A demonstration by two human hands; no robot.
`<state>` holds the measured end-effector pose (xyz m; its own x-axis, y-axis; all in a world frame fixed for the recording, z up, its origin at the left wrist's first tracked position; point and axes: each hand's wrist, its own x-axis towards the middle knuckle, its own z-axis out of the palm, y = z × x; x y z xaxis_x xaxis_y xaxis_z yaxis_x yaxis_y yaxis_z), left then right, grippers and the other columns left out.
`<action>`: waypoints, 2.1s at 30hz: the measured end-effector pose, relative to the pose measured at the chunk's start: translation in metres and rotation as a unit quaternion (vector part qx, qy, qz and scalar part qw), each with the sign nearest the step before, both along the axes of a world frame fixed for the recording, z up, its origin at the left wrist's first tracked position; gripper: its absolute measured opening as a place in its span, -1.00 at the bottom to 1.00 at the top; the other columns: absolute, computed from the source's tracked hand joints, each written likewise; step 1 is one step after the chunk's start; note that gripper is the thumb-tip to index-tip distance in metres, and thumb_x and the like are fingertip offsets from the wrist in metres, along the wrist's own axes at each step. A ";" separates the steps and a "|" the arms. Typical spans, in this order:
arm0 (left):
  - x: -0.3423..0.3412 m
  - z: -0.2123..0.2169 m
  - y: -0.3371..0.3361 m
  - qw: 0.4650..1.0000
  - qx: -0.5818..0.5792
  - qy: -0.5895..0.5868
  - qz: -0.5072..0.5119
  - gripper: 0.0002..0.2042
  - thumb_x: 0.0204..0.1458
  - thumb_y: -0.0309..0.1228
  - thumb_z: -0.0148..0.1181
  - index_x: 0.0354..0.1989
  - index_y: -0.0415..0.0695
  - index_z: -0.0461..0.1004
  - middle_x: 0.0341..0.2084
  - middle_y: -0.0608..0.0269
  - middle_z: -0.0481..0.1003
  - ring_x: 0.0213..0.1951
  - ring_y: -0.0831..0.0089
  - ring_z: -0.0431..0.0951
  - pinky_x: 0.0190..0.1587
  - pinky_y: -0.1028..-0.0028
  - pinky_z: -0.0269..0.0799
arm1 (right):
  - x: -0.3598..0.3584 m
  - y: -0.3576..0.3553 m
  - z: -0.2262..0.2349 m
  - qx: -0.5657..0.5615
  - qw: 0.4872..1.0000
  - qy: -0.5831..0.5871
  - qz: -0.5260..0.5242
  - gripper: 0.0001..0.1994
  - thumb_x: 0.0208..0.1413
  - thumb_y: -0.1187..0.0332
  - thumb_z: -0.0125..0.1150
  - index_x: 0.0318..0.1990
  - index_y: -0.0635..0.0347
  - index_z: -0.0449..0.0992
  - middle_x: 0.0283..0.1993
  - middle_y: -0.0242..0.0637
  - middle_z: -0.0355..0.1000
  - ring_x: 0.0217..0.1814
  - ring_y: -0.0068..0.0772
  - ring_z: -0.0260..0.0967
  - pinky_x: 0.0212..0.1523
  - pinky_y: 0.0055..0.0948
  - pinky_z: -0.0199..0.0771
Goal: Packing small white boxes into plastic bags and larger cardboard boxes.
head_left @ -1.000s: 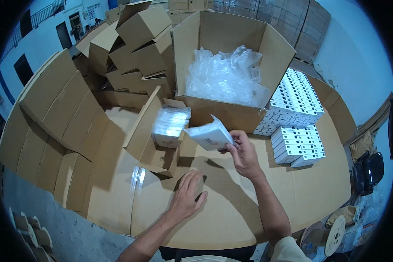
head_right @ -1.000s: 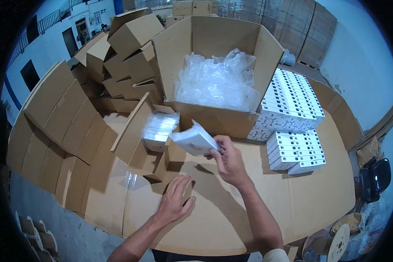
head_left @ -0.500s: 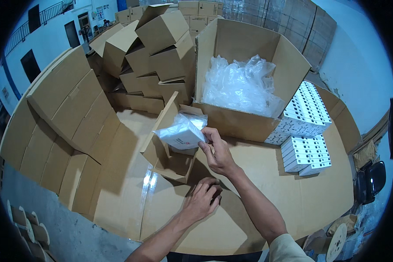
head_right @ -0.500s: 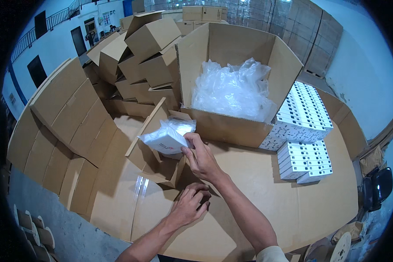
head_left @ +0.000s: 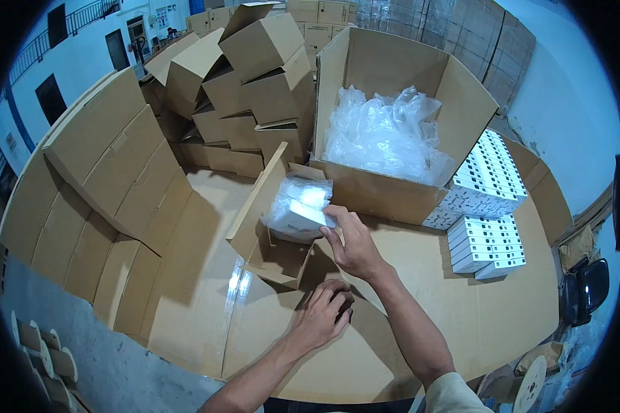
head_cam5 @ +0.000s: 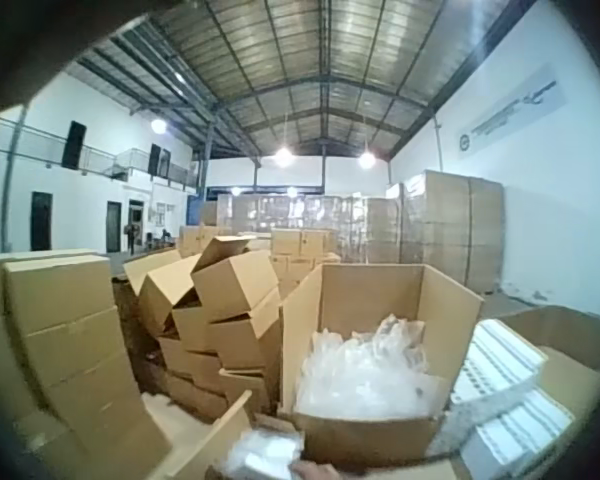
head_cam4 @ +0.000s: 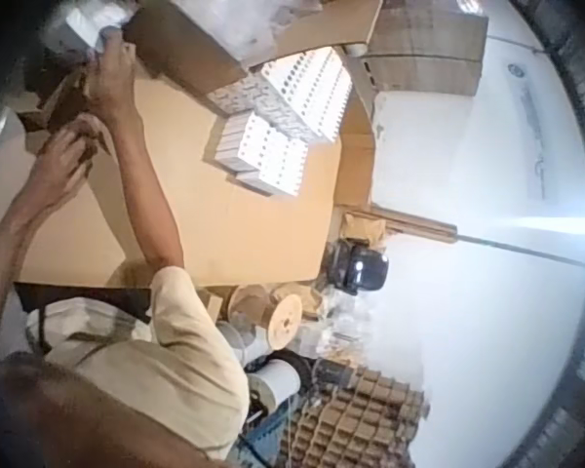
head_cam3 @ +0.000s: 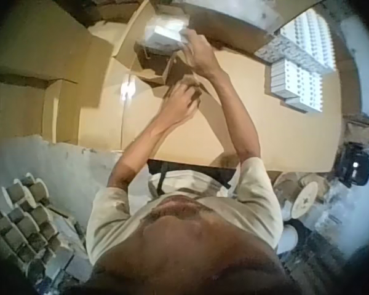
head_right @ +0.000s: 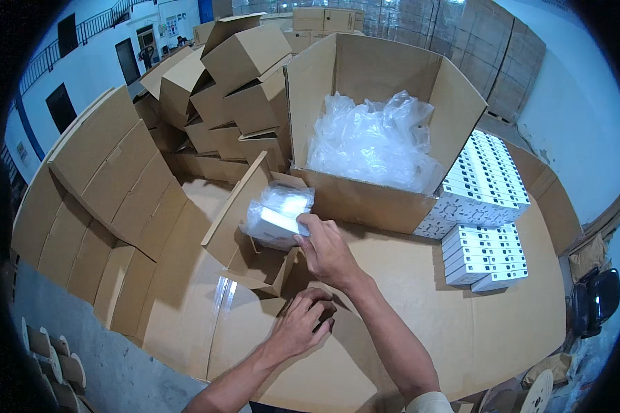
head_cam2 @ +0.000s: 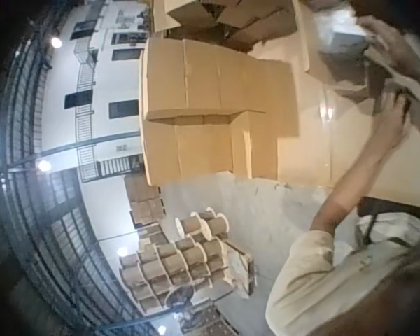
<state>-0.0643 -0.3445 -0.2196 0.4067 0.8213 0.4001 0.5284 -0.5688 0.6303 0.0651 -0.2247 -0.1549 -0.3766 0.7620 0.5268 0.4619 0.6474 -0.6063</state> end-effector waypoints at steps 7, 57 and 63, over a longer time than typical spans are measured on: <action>0.000 -0.004 -0.001 1.000 0.003 -0.001 0.001 -0.68 0.03 -0.43 0.35 -0.05 -0.18 0.46 0.01 0.04 0.39 0.15 0.05 0.39 0.23 0.15 0.36 | -0.007 0.002 0.008 0.051 0.998 -0.031 0.015 -0.72 0.21 0.48 0.22 0.05 0.30 0.39 -0.10 -0.01 0.40 -0.06 0.11 0.40 -0.06 -0.09 0.43; 0.009 0.014 0.003 1.000 -0.014 0.016 0.011 -0.71 -0.06 -0.60 0.30 -0.12 -0.25 0.50 0.01 -0.03 0.44 0.11 0.01 0.44 0.20 0.16 0.35 | 0.085 -0.066 -0.012 -0.057 0.978 -0.192 -0.060 -0.30 0.33 0.11 0.11 0.54 -0.05 -0.01 0.56 0.03 -0.08 0.55 0.12 -0.02 0.46 0.03 0.10; 0.031 0.012 0.021 0.999 -0.033 0.018 0.011 -0.73 -0.01 -0.59 0.25 -0.09 -0.24 0.47 0.06 -0.02 0.42 0.17 -0.02 0.40 0.25 0.13 0.31 | 0.157 -0.107 -0.023 -0.063 0.969 -0.199 -0.133 -0.27 0.27 0.11 0.17 0.53 -0.03 0.02 0.54 -0.03 0.01 0.52 0.05 0.04 0.40 0.02 0.15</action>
